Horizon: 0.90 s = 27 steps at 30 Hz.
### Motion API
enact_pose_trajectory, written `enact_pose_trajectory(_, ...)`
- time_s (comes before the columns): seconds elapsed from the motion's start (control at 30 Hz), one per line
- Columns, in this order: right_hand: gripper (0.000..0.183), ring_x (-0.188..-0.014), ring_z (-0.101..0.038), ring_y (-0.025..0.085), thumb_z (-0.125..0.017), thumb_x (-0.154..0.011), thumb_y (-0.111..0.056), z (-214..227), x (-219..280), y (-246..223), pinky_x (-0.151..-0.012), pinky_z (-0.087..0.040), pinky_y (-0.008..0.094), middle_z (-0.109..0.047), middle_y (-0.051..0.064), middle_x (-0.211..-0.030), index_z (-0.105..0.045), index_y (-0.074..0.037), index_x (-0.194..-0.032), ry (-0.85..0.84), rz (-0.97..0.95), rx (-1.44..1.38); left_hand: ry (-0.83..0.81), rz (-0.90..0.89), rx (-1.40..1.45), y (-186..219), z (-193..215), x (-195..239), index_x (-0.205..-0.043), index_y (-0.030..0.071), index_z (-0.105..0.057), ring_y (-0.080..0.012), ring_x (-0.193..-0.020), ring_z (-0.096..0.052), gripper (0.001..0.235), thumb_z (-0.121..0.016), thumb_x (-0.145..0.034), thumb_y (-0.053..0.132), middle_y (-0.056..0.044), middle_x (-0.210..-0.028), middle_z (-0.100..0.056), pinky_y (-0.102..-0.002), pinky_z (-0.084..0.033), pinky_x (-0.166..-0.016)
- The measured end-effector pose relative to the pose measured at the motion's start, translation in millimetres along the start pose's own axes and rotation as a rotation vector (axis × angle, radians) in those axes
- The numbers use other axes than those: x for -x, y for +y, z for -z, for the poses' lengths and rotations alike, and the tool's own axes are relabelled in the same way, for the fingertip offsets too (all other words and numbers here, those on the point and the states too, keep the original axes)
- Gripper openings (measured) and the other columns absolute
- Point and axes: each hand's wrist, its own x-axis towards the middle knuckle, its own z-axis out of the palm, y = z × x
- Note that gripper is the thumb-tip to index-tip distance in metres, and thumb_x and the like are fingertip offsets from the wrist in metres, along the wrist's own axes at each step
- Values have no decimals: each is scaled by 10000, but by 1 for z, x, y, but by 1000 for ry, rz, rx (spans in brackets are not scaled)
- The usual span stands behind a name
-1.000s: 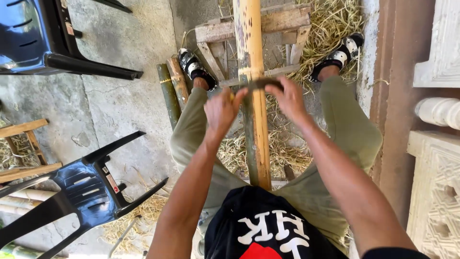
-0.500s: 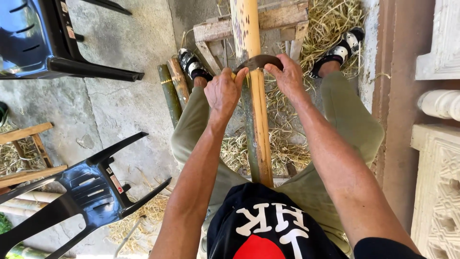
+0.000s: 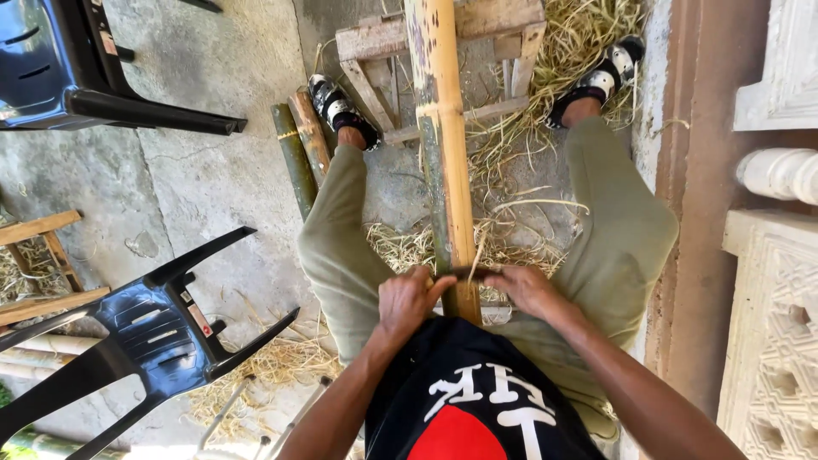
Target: Using a curved draw-blade to shave the outer nodes and surface of a bamboo stalk.
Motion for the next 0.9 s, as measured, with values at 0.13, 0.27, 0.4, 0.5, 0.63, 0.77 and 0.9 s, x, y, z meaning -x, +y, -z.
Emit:
enact_pose_trajectory(0.13,411,-409,-393,93,-601,-953,-519,-36,-66,-71,-332,-309,239,-526,7,-595,-680,-118,-994,10,-902,1116,-124,81,8,-9,6,-51,-672,139,-544,-58,-385,-319,575,-628,-925,649,62,-504,-445,-302,-265,-340)
enact_pose_trajectory(0.27,429,-458,-470,86,-600,-990,-466,-45,-182,-113,-365,-392,253,-580,12,-704,-633,-68,-1148,234,-370,1051,178,45,-60,-26,13,-164,-745,118,-572,-87,-394,-320,550,-598,-977,616,39,-494,-434,-324,-269,-338)
enact_pose_trajectory(0.4,424,-639,-610,114,-684,-964,-435,-28,-268,-131,-549,-522,293,-697,48,-899,-646,-100,-1221,348,-138,1039,212,115,-130,-19,35,-256,-725,103,-616,-127,-411,-424,573,-625,-953,628,-13,-501,-521,-356,-366,-383)
enact_pose_trajectory(0.5,418,-719,-665,147,-692,-948,-461,-16,-270,-122,-630,-566,304,-724,76,-935,-653,-130,-1201,366,-204,1046,123,208,-146,-5,46,-261,-762,87,-649,-184,-431,-530,571,-632,-933,632,-62,-523,-597,-405,-452,-430)
enact_pose_trajectory(0.63,420,-763,-671,156,-701,-956,-476,-14,-249,-104,-658,-570,315,-727,82,-951,-660,-123,-1179,360,-178,1044,121,229,-142,5,47,-234,-767,72,-649,-243,-444,-599,562,-639,-930,610,-94,-549,-642,-439,-479,-447)
enact_pose_trajectory(0.77,440,-658,-599,129,-660,-977,-486,-24,-214,-96,-537,-525,312,-682,81,-897,-651,-88,-1165,329,-136,1006,193,169,-135,12,49,-199,-752,81,-625,-229,-429,-586,527,-670,-936,572,-92,-563,-643,-414,-451,-424)
enact_pose_trajectory(0.9,434,-538,-537,80,-592,-1003,-482,-36,-158,-82,-401,-440,235,-672,54,-833,-652,-79,-1151,328,-203,1000,101,167,-112,6,24,-143,-733,116,-569,-185,-393,-483,503,-684,-964,548,-28,-534,-584,-379,-381,-371)
